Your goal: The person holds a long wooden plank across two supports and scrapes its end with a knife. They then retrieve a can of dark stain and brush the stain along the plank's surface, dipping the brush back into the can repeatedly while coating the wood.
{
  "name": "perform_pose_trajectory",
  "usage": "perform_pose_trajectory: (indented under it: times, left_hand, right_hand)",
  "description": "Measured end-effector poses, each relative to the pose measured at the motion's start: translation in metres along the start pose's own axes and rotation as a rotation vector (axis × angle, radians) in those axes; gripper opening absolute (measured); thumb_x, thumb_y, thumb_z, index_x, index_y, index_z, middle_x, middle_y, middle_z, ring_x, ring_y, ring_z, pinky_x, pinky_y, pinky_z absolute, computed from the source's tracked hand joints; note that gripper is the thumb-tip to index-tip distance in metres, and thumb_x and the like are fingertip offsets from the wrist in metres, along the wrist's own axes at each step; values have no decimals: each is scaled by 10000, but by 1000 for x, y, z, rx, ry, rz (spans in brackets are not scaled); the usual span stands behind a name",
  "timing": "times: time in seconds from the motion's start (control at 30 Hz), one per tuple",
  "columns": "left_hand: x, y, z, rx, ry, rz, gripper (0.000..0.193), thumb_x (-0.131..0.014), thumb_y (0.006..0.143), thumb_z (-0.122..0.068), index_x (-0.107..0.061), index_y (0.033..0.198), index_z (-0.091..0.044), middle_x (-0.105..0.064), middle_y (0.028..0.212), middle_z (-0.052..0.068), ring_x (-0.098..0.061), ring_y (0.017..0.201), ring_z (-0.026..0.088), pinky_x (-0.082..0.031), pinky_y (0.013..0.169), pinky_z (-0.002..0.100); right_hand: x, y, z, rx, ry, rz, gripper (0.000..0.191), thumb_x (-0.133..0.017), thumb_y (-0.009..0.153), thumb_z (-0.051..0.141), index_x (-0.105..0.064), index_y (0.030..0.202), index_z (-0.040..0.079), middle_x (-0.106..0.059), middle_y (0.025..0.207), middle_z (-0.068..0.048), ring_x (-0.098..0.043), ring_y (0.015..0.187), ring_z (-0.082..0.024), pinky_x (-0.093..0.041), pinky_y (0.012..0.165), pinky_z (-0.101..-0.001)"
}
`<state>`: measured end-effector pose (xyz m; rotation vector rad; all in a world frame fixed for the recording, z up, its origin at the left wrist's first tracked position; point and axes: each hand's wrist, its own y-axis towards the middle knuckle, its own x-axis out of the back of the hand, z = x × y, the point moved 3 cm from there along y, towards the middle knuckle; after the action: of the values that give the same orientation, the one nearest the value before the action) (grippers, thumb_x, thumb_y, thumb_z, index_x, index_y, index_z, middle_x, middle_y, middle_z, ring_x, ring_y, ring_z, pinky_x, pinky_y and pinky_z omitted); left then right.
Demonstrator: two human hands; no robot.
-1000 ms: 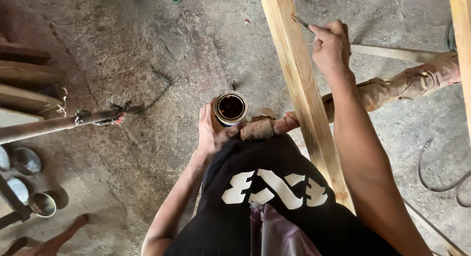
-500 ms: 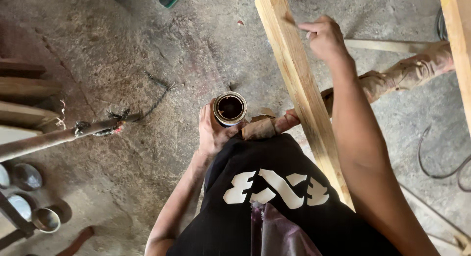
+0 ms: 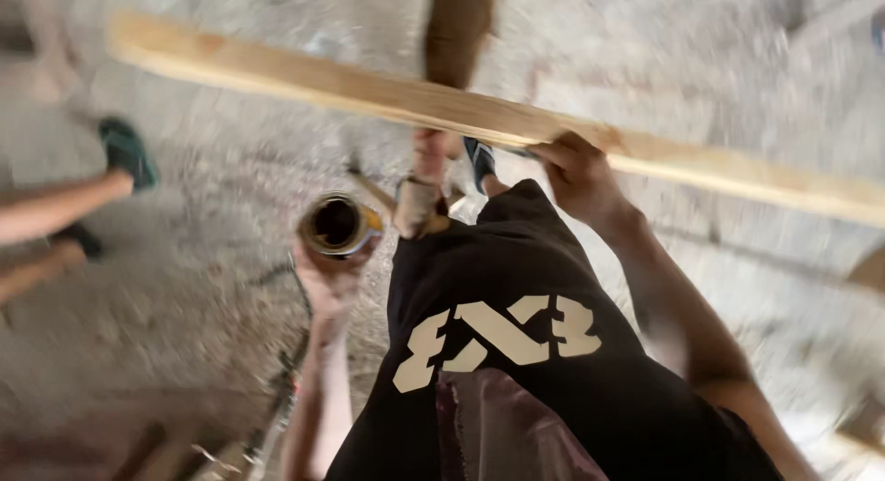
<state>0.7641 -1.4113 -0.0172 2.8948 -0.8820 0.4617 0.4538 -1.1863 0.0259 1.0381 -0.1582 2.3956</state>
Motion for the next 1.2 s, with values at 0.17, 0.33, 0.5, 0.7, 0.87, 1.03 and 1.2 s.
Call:
perform_pose_trajectory:
  times: [0.17,0.33,0.5,0.7,0.87,1.03,1.2]
  left_hand:
    - [-24,43,-20,33,-130,43,862,-989,749,-322,-491,1383,-15,-695,1261,102,-711,1142,237,-619,1001,400]
    - [-93,49,-92,-430,170,71,893,-1017,819,-321,-467,1446,-1,-661,1329,146,-690,1182,267,-582,1050,383]
    - [-204,7,-137,-462,63,184,903,-1022,850,-289,-429,1456,20,-601,1371,163,-635,1262,262,-551,1119,395]
    - [-319,-85,-172,-239,224,209,906,-1018,715,-288,-499,1397,6,-686,1270,128,-696,1152,255,-592,1021,388]
    - [-335,-145,-202,-247,212,161,871,-1003,715,-322,-536,1381,-9,-687,1263,128,-697,1154,244,-586,1005,381]
    - [-320,-171,-199,-145,221,59,856,-981,686,-373,-568,1351,-27,-715,1223,118,-716,1095,212,-594,957,368]
    - [-309,-167,-178,-89,129,71,846,-969,717,-383,-560,1367,-28,-723,1215,101,-716,1095,204,-593,958,363]
  right_hand:
    - [65,-153,-20,-372,-62,-292,255,-650,944,-91,-757,1151,12,-698,955,-142,-642,721,-231,-511,607,-336]
    - [93,-236,-55,-465,-118,-416,247,-643,949,-64,-757,1154,12,-700,1010,-154,-692,775,-212,-557,603,-300]
    - [172,-289,-122,-450,-162,-490,192,-636,1023,-38,-742,1179,-8,-687,1043,-161,-676,802,-239,-537,612,-324]
    - [244,-299,-180,-310,-243,-428,241,-619,959,-74,-744,1150,3,-667,1039,-178,-663,881,-314,-566,706,-397]
    - [238,-266,-181,-107,-237,-372,232,-690,914,-32,-769,1122,36,-612,942,-147,-638,867,-324,-567,690,-429]
    - [223,-232,-184,-2,-392,-359,245,-711,892,-17,-761,1125,37,-586,982,-129,-617,890,-328,-563,717,-437]
    - [213,-211,-189,4,-297,-304,239,-694,921,-38,-761,1130,57,-613,960,-126,-637,886,-296,-571,692,-411]
